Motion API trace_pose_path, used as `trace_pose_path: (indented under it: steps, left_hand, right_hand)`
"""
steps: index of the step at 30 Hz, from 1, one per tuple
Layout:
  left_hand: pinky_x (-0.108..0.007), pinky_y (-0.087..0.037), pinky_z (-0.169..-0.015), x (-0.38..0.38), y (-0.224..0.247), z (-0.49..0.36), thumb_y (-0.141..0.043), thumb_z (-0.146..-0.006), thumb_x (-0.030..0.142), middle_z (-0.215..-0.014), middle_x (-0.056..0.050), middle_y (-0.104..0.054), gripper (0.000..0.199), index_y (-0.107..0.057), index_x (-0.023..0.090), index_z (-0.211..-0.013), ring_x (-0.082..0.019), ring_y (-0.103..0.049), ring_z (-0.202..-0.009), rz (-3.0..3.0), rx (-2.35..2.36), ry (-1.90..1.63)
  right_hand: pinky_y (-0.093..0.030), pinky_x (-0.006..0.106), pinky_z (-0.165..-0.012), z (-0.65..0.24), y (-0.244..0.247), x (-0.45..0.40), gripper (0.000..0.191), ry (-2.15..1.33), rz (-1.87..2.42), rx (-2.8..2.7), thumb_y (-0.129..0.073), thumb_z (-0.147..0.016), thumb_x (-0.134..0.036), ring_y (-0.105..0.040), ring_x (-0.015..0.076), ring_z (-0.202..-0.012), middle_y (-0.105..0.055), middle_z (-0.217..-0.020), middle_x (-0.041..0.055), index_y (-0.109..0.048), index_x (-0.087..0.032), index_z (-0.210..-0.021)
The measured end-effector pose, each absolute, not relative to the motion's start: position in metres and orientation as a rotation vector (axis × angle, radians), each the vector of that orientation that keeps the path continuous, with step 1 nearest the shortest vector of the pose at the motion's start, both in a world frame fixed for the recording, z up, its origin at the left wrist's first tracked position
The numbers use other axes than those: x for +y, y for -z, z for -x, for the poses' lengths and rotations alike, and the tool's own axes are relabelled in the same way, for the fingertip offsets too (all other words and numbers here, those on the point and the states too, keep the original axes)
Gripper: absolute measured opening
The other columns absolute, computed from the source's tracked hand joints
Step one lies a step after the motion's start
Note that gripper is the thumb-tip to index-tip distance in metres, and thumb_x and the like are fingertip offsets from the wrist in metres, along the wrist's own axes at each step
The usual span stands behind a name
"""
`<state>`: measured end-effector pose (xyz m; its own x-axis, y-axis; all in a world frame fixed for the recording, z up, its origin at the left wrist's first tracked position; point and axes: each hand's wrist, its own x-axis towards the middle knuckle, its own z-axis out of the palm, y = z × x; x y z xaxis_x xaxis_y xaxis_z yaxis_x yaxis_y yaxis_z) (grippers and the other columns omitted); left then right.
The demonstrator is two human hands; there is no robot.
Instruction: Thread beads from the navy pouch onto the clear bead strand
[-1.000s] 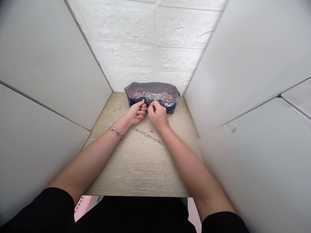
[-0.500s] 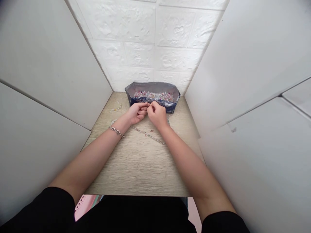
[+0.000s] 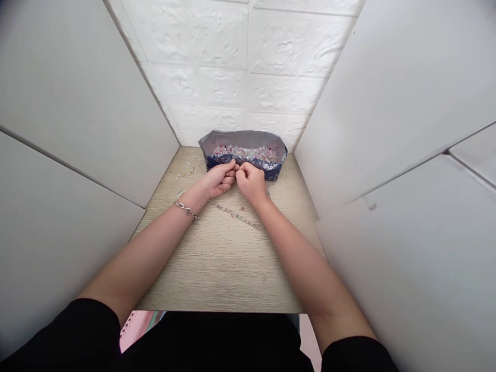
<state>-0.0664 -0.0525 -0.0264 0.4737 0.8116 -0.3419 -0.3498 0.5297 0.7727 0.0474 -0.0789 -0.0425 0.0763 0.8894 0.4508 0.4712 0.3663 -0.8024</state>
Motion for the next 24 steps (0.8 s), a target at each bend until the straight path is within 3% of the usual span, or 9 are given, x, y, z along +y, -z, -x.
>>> trace_pose_path:
  steps: [8, 24]
  left_hand:
    - [-0.013, -0.009, -0.027, -0.0532, 0.0267, 0.0676, -0.051, -0.076, 0.028, -0.043, 0.008, -0.027, 0.018, -0.055, 0.011, -0.072, 0.001, -0.019, -0.028, -0.66, 0.739, -0.785]
    - [-0.012, -0.009, -0.024, -0.0506, 0.0247, 0.0702, -0.048, -0.077, 0.025, -0.04, 0.008, -0.029, 0.018, -0.056, 0.012, -0.068, 0.001, -0.018, -0.026, -0.552, 0.718, -0.767]
  right_hand:
    - [-0.026, 0.02, -0.049, -0.0466, 0.0454, -0.0775, 0.019, -0.432, 1.301, -1.543, -0.038, -0.07, -0.025, -0.031, 0.0058, -0.047, -0.035, -0.049, -0.0037, -0.037, -0.015, -0.054]
    - [-0.03, 0.021, -0.053, -0.0434, 0.0421, -0.0839, 0.017, -0.231, 1.445, -1.656, -0.041, -0.073, -0.031, -0.041, 0.0088, -0.05, -0.047, -0.054, -0.0017, -0.046, -0.017, -0.065]
